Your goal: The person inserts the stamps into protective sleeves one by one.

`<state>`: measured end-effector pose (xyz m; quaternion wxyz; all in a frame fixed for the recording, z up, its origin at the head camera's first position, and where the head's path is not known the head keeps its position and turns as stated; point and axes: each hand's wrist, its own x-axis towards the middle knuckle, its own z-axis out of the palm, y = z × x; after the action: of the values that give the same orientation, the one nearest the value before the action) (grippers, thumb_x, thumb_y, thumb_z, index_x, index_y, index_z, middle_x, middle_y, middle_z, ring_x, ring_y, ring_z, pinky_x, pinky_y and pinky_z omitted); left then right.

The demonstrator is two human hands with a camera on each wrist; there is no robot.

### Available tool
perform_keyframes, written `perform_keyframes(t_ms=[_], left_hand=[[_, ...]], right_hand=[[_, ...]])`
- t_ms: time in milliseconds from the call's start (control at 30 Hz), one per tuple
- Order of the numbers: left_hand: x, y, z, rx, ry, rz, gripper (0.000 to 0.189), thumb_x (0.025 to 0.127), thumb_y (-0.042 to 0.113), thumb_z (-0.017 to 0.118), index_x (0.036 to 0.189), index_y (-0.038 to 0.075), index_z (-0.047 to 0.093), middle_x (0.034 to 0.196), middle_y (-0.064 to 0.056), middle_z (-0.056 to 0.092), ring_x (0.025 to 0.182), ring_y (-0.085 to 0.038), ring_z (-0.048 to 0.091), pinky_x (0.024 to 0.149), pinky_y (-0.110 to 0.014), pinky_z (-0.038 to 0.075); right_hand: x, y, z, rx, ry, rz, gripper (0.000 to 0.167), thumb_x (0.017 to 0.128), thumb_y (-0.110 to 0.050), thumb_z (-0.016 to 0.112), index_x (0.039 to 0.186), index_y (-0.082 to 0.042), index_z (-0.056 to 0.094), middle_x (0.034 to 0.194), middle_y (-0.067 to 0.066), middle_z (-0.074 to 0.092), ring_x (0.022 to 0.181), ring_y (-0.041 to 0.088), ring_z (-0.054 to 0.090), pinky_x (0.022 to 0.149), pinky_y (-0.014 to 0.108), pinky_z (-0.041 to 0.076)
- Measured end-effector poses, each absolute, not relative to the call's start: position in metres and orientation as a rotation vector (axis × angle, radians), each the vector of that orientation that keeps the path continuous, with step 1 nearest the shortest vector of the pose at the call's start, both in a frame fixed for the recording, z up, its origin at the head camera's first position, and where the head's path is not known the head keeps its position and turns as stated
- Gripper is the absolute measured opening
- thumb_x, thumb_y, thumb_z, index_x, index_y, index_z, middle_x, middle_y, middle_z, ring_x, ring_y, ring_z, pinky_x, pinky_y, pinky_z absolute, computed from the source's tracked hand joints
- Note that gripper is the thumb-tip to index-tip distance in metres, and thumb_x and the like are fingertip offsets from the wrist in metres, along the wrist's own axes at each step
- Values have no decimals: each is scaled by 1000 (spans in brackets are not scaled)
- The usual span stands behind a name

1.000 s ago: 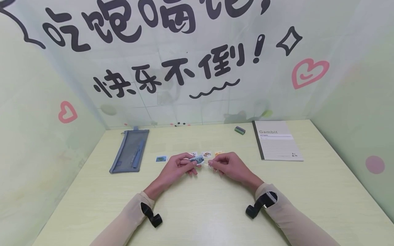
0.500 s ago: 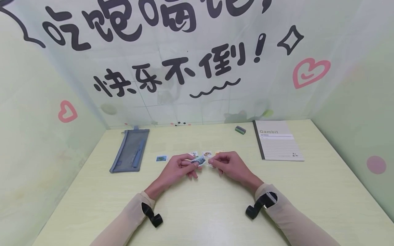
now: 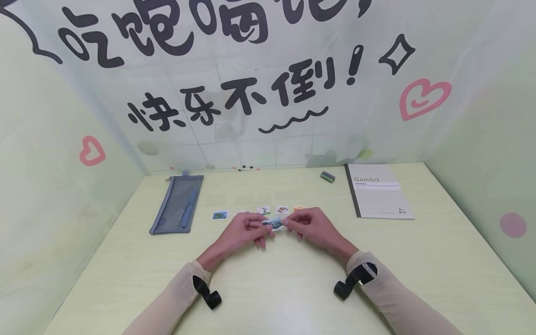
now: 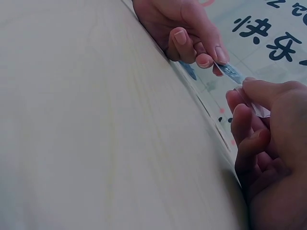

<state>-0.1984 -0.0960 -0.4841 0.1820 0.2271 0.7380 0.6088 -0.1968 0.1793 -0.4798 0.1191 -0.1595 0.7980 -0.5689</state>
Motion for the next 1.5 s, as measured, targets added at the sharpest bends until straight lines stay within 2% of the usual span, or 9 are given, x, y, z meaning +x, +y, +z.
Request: perform_keyframes(t_ms=[300,500,767,967,1233,1500], left_hand=[[-197,-95,-484,678,2100,1712,20,107,28,72,115,10,74,92,-10,82,67,-17,74,66,-30,63],[-198,-96,-485,636,2132,1768,20,110,29,66,115,10,71,98,-11,83,70,-17,74,69,-28,61],[-198,-97,-484,623,2125,1759,15,110,23,67,111,8,70,96,-13,83,69,-16,73,70,-26,61],[-199,-97,-485,660,2132,1736,16,109,25,68,113,10,72,94,-11,82,68,-17,71,70,-26,60],[-200,-96,-486,671,2138,1753,17,110,24,66,114,10,74,98,-11,82,72,-16,73,72,-27,62],[-198,-95,-483,692,2143,1720,18,110,23,67,113,7,75,95,-12,81,73,-14,74,73,-28,63]], right_hand=[[-194,177,-479,-506,2333,-1680,19,105,-30,75,105,-12,81,87,9,74,63,10,58,61,25,52],[-193,176,-478,-425,2346,-1740,23,104,-32,76,106,-9,81,88,13,76,63,12,60,61,25,52],[-194,176,-478,-414,2328,-1711,22,103,-31,77,106,-9,81,86,9,75,64,10,58,61,24,51],[-194,176,-479,-467,2341,-1661,20,104,-34,76,104,-14,81,82,7,72,62,10,55,61,24,47],[-194,175,-478,-451,2342,-1706,21,104,-32,76,105,-12,81,85,9,74,61,9,55,58,24,47],[-194,175,-478,-515,2331,-1655,18,104,-32,76,101,-14,80,77,5,68,60,8,52,57,24,42]])
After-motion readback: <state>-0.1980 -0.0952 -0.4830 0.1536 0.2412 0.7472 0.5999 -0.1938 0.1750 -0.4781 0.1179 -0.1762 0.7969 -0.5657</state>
